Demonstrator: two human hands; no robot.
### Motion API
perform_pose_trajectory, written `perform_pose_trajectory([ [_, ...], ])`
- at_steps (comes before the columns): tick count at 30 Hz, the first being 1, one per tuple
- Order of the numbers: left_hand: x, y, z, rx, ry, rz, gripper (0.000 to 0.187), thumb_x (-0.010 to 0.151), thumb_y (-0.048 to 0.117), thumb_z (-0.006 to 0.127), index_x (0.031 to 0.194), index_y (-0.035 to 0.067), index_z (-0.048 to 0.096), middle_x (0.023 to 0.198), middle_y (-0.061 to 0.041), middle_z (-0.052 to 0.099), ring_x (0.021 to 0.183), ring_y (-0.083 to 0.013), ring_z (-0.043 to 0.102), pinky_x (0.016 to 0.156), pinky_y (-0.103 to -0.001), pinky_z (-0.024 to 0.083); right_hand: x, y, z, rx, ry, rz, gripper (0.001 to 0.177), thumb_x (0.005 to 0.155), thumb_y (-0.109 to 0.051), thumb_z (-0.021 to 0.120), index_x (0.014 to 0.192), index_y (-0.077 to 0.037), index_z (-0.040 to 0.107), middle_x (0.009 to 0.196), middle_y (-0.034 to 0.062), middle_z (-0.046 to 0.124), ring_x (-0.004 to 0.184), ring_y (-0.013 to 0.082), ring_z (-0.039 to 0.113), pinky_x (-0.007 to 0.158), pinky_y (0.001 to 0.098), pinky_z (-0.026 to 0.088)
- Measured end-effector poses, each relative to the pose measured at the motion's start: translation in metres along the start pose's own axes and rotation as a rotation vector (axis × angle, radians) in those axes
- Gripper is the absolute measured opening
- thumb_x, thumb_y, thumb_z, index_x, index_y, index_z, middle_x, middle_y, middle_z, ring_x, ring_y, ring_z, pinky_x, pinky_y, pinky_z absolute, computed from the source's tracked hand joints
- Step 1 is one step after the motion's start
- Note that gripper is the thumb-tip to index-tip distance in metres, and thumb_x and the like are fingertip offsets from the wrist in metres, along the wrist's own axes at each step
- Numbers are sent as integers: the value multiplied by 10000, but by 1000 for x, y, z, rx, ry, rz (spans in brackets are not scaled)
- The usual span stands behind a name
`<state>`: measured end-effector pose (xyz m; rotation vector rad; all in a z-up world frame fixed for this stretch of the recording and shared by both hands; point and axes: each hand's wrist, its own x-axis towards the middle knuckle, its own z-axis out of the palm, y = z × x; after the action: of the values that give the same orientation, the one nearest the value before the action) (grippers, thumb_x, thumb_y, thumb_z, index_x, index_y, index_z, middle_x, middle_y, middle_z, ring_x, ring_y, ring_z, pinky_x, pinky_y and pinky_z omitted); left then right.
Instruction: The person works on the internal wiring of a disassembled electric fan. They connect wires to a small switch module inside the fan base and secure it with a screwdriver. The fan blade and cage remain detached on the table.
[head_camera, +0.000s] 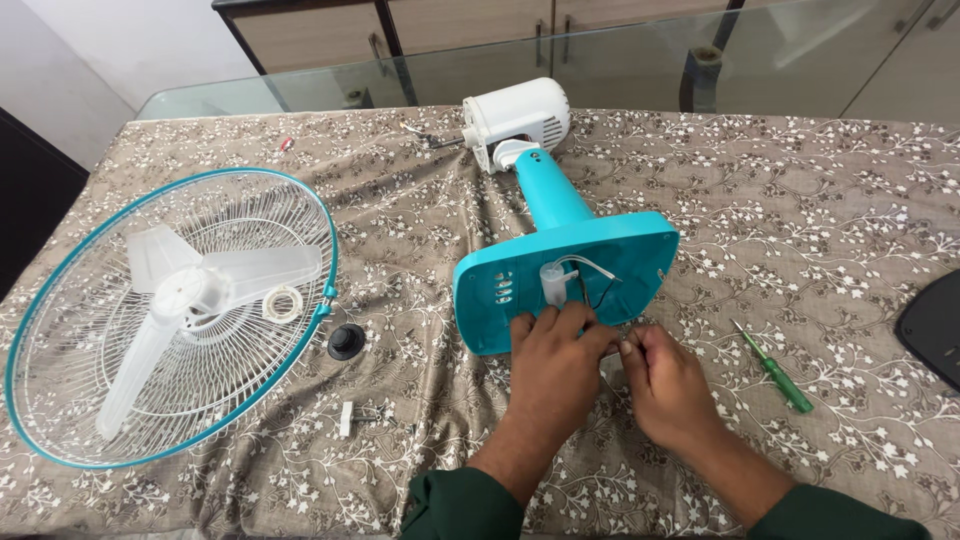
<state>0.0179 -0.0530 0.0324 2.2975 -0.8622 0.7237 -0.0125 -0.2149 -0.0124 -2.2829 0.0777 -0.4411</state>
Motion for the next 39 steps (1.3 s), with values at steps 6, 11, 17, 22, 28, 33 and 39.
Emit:
perform_pose_trajectory([
  [6,-3,5,8,-59,16,-130,85,804,137,777,865,192,756,946,17,640,911,-226,620,827,-457,356,-1,35,21,138,-73,284,295,1034,-275,481,982,-53,668,661,111,651,589,256,658,581,406,497],
  [11,-6,2,10,-78,30,-135,78,800,147,785,865,184,761,943,10,634,916,-231,619,836,-457,357,4,71,37,983,-165,512,426,1170,-394,497,928,-45,526,655,14,473,506,171,459,431,350,386],
  [17,-7,-2,14,-60,7,-144,46,817,156,779,857,175,764,938,1,632,915,-231,620,836,-462,361,-1,35,13,497,-6,170,244,1018,-218,541,1116,-20,643,813,59,669,690,156,683,600,281,557],
  [22,-7,-5,17,-68,1,-149,17,859,177,767,874,186,770,924,6,636,910,-230,618,851,-470,367,-3,0,-5,189,89,-235,148,888,-46,687,1030,-1,684,959,113,727,844,173,749,688,281,599],
  [28,-6,-8,18,-126,-51,-214,23,842,181,762,850,200,771,910,16,644,929,-230,630,845,-469,374,5,10,7,82,78,-107,80,919,-91,685,924,-17,655,836,121,713,709,230,717,632,353,545],
  [33,-8,-8,17,-142,-52,-186,39,826,197,768,865,189,766,917,15,643,931,-238,629,853,-467,384,4,17,19,48,74,-68,127,975,-126,609,942,-4,602,804,177,666,697,319,681,634,425,516],
  [39,-8,-7,18,-123,-46,-196,10,855,202,772,846,201,772,909,10,637,914,-237,621,840,-461,380,3,26,27,-17,105,65,275,1043,-214,577,855,-15,608,663,192,619,570,313,610,576,446,467],
])
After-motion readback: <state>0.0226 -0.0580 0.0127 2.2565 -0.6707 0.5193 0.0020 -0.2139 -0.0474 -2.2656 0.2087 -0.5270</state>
